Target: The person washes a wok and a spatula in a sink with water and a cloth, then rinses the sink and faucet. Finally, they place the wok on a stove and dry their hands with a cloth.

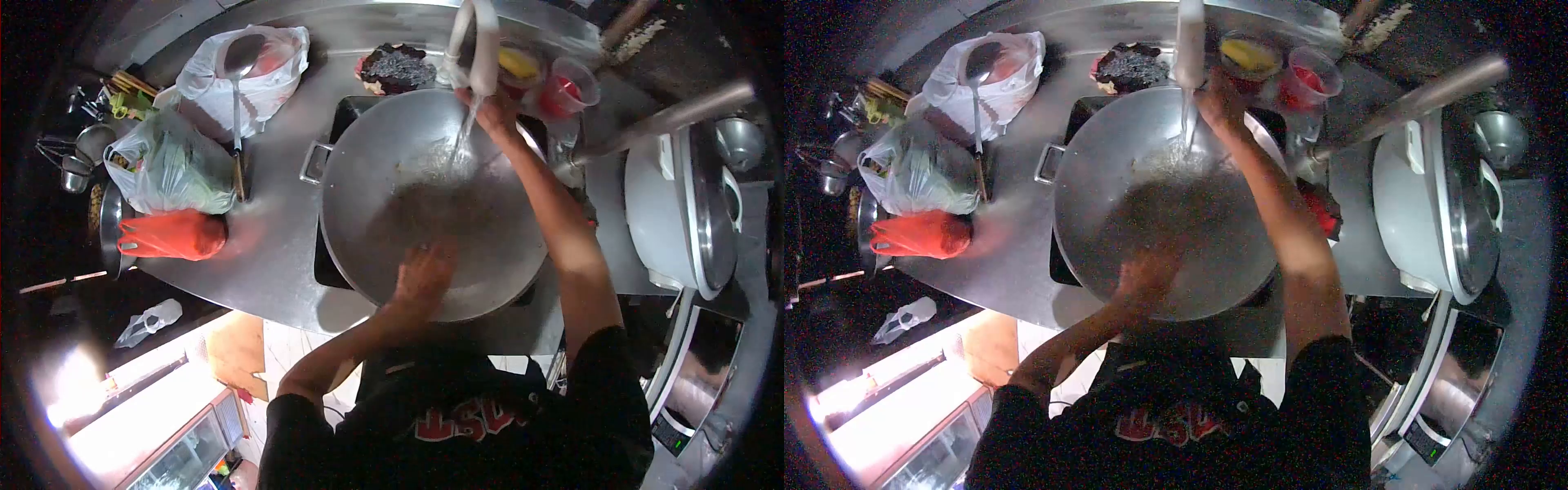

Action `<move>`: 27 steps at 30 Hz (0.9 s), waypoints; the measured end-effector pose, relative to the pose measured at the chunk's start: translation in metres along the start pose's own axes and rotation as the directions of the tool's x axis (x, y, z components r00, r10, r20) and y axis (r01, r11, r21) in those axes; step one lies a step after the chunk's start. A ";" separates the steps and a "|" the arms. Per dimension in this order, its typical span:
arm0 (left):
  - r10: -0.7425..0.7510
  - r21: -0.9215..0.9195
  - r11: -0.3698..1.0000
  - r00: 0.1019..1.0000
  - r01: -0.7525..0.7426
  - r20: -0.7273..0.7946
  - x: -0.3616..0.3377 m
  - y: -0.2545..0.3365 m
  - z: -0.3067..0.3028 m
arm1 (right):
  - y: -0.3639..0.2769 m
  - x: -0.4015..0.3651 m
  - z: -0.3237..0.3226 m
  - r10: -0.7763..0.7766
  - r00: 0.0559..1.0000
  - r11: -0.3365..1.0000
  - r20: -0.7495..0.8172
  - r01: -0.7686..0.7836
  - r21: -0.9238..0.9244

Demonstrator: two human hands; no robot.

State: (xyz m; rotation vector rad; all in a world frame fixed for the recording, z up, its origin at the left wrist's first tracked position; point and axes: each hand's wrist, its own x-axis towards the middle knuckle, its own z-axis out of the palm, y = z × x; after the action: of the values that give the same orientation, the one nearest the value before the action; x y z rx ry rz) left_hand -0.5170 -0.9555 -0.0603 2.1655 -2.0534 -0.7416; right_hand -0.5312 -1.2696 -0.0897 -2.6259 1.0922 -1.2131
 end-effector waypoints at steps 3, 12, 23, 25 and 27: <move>-0.019 0.093 0.993 0.892 0.068 -0.452 -0.012 -0.025 -0.039 | 0.013 0.004 0.035 0.030 0.993 0.973 0.111 -0.054 0.224; -0.017 0.302 0.937 0.888 0.174 -0.460 -0.025 -0.068 -0.045 | 0.051 0.007 0.069 0.281 0.879 0.802 0.386 -0.436 0.408; -0.475 -0.038 0.823 0.649 0.567 -0.595 0.007 -0.134 -0.055 | 0.014 -0.014 -0.074 -0.004 0.969 0.996 0.248 0.028 -0.090; -0.388 0.003 0.829 0.579 0.559 -0.718 0.018 -0.170 -0.075 | 0.012 -0.045 -0.133 0.105 0.955 0.956 0.277 -0.020 -0.293; -0.411 -0.001 0.809 0.565 0.588 -0.715 0.032 -0.205 -0.076 | 0.022 -0.085 -0.182 0.285 0.923 0.829 0.258 -0.101 -0.551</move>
State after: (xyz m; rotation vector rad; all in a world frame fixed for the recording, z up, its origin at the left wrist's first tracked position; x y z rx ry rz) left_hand -0.2986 -0.9855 -0.0782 2.6257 -1.1702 0.3469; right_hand -0.7058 -1.1911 -0.0262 -2.8264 1.7693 -0.4331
